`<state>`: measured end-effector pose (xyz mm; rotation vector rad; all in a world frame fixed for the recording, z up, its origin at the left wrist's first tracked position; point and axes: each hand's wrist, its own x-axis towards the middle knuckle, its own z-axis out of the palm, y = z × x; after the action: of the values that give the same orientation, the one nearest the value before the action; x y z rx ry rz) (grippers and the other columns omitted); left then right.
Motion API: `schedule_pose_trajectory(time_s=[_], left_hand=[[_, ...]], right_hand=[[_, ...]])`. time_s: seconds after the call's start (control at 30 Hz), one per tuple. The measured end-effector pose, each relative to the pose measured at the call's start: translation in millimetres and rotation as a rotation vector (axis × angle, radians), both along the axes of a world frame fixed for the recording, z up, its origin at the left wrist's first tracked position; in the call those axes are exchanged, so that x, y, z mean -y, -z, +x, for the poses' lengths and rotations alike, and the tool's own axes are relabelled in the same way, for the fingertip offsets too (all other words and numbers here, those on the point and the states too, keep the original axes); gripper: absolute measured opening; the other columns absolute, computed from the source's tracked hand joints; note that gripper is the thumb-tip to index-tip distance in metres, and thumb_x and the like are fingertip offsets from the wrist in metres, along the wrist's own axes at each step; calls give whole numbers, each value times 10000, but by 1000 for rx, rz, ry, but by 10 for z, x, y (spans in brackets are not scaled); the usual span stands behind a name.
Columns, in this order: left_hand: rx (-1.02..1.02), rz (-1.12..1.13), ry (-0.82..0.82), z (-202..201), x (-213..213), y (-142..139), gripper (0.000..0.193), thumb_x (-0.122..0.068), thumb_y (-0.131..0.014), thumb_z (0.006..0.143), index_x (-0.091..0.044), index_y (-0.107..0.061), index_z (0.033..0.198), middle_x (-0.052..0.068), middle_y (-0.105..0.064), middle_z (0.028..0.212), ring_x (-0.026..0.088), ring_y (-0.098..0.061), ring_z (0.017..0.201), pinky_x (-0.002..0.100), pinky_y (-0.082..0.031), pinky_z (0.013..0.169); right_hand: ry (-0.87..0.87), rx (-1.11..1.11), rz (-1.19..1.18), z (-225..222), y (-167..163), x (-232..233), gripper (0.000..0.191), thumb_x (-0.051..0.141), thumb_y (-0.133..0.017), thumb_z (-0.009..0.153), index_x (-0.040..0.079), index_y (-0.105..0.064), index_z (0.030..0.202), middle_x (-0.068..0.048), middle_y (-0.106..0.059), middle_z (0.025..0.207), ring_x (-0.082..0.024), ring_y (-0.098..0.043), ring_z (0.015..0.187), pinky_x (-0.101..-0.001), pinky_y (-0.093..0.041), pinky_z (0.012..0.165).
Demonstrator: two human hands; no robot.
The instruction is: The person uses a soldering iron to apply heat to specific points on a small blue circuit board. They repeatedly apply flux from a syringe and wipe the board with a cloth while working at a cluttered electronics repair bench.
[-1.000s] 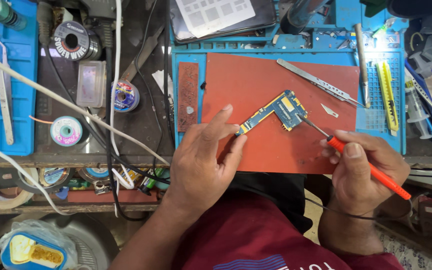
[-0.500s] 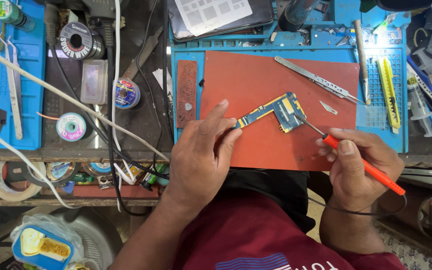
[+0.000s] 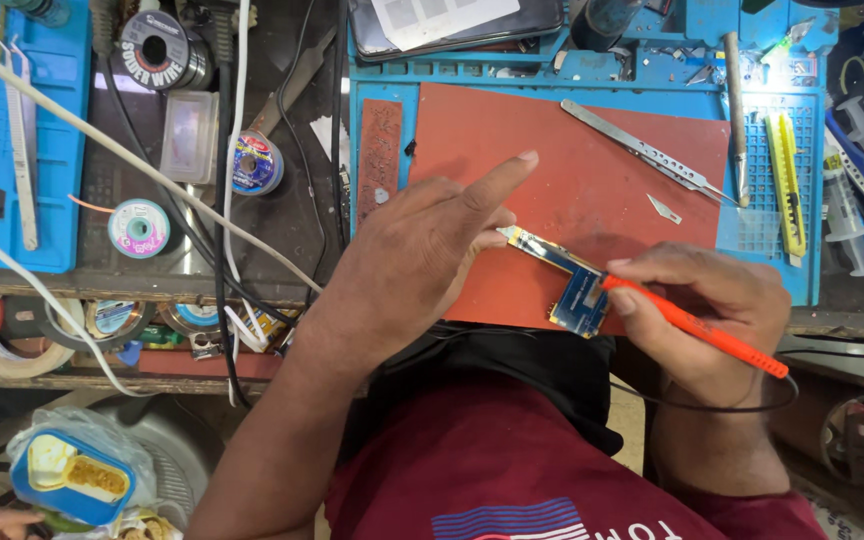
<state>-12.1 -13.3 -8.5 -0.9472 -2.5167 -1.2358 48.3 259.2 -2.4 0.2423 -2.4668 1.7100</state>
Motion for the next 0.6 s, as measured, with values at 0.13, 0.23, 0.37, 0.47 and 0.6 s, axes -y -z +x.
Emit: schedule_pose_trajectory(time_s=[0.13,0.23,0.37,0.47,0.6], left_hand=[[61,8,8,-37,-19,48,633,-137,-709,1026,-149,-388,1571,48,-674,950,240,-644,913,400,-536,848],[82,34,5,-37,-13,73,626,-145,-713,1025,-156,-395,1564,44,-680,963,240,-646,920,401,-536,846],[89,51,-5,-39,-2,72,602,-145,-716,1028,-166,-421,1551,34,-682,968,232,-652,927,392,-550,833],[93,57,-16,-21,6,51,573,-143,-721,1029,-169,-454,1536,41,-661,944,225,-648,915,385,-558,816],[123,68,-26,-29,9,30,522,-147,-718,1026,-161,-501,1500,42,-659,932,215,-656,908,377,-562,797]], right_hand=[[8,11,27,-94,-21,40,222,65,-829,875,-13,-751,1067,-112,-742,831,-96,-693,649,-180,-485,571],[-11,-76,197,-104,-16,22,245,73,-852,859,-16,-747,1061,-120,-739,849,-120,-689,674,-189,-483,590],[-26,-146,258,-102,39,11,168,47,-816,907,-11,-749,1049,-122,-742,860,-142,-713,691,-201,-518,611],[-39,-152,231,-87,71,18,126,45,-802,938,-18,-743,1030,-124,-748,884,-146,-726,717,-206,-543,637],[-43,-151,244,-77,81,17,152,41,-803,937,-24,-742,1060,-138,-749,891,-153,-721,710,-204,-538,629]])
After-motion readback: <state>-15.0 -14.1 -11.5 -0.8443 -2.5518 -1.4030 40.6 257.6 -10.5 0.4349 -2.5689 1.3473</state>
